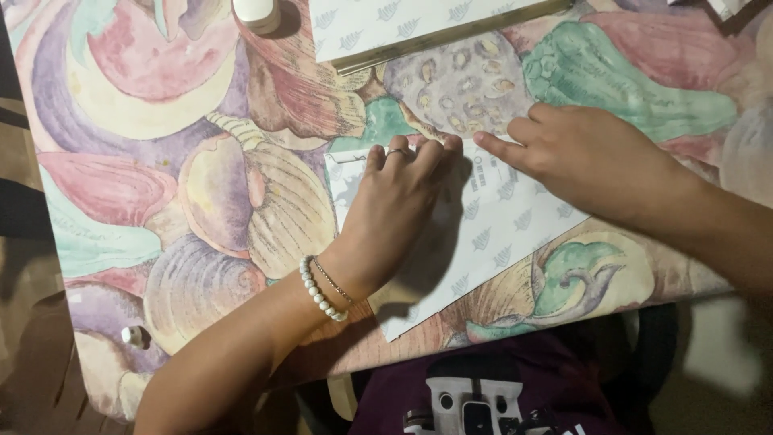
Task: Folding printed paper sheets into specific shapes on a table.
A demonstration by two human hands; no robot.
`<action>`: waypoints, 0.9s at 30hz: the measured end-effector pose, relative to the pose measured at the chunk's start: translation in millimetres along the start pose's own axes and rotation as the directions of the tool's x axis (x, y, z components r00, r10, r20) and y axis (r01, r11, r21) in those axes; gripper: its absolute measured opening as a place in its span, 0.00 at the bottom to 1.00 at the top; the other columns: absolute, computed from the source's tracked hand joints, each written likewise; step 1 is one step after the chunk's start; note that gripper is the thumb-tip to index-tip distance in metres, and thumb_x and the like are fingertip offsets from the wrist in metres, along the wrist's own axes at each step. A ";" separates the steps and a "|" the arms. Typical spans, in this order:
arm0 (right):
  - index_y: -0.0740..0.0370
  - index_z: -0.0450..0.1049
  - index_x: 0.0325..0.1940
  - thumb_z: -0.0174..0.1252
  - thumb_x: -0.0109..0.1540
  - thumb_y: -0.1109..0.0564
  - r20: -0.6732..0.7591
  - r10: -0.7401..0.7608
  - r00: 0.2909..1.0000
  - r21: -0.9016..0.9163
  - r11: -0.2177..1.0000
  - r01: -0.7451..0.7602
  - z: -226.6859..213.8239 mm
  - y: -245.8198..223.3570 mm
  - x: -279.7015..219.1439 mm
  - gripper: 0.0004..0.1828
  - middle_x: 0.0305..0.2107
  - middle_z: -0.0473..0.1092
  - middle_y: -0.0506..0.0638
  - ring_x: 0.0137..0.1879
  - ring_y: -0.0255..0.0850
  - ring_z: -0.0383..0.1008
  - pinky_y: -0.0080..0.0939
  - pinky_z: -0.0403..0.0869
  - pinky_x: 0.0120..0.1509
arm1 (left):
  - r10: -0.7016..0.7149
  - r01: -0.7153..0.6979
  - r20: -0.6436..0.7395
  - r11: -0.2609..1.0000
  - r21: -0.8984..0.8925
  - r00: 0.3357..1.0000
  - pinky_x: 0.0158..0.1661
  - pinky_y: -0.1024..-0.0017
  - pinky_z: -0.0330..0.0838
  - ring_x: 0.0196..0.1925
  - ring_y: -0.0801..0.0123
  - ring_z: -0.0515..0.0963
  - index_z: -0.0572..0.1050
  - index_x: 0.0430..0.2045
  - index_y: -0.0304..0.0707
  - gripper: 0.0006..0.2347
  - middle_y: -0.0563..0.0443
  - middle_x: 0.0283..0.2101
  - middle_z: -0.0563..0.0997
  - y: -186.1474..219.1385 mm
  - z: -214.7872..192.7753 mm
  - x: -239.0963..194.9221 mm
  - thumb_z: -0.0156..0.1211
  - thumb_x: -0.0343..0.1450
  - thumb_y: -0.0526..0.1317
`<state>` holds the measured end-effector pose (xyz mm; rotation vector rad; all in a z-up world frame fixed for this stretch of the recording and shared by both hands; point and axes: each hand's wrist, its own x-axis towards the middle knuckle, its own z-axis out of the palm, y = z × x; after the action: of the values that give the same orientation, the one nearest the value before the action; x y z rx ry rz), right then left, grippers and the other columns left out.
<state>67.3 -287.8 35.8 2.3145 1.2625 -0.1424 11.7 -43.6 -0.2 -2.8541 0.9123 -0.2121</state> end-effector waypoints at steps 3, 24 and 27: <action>0.41 0.61 0.75 0.55 0.58 0.68 -0.013 0.053 0.999 0.115 0.992 -0.051 2.3 6.8 -2.6 0.41 0.37 0.71 0.43 0.41 0.41 0.72 0.40 0.78 0.34 | -0.026 0.028 -0.062 0.999 0.029 0.998 0.51 0.62 0.78 0.51 0.60 0.74 0.60 0.67 0.43 0.26 0.57 0.47 0.69 -0.5 -3.9 1.1 0.57 0.72 0.42; 0.45 0.63 0.73 0.51 0.54 0.71 -0.158 0.244 0.957 0.403 0.900 -0.163 34.3 -8.1 -4.3 0.43 0.70 0.59 0.62 0.71 0.53 0.59 0.51 0.67 0.70 | -0.047 0.046 0.008 0.994 0.103 0.999 0.54 0.62 0.73 0.54 0.60 0.72 0.63 0.67 0.48 0.25 0.51 0.51 0.70 2.4 -1.0 -1.6 0.53 0.72 0.45; 0.44 0.66 0.73 0.52 0.51 0.72 -0.181 0.224 0.958 0.328 0.932 -0.156 37.5 -10.0 -3.5 0.45 0.65 0.64 0.63 0.68 0.56 0.65 0.52 0.71 0.68 | -0.078 0.071 -0.124 0.996 -0.056 0.989 0.51 0.64 0.74 0.46 0.58 0.74 0.73 0.55 0.45 0.15 0.49 0.46 0.72 -6.5 -1.7 -10.4 0.52 0.73 0.38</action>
<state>62.5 -303.6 0.5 2.7763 1.1736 -0.0235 6.6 -32.4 1.6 -2.9543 0.8450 -0.3860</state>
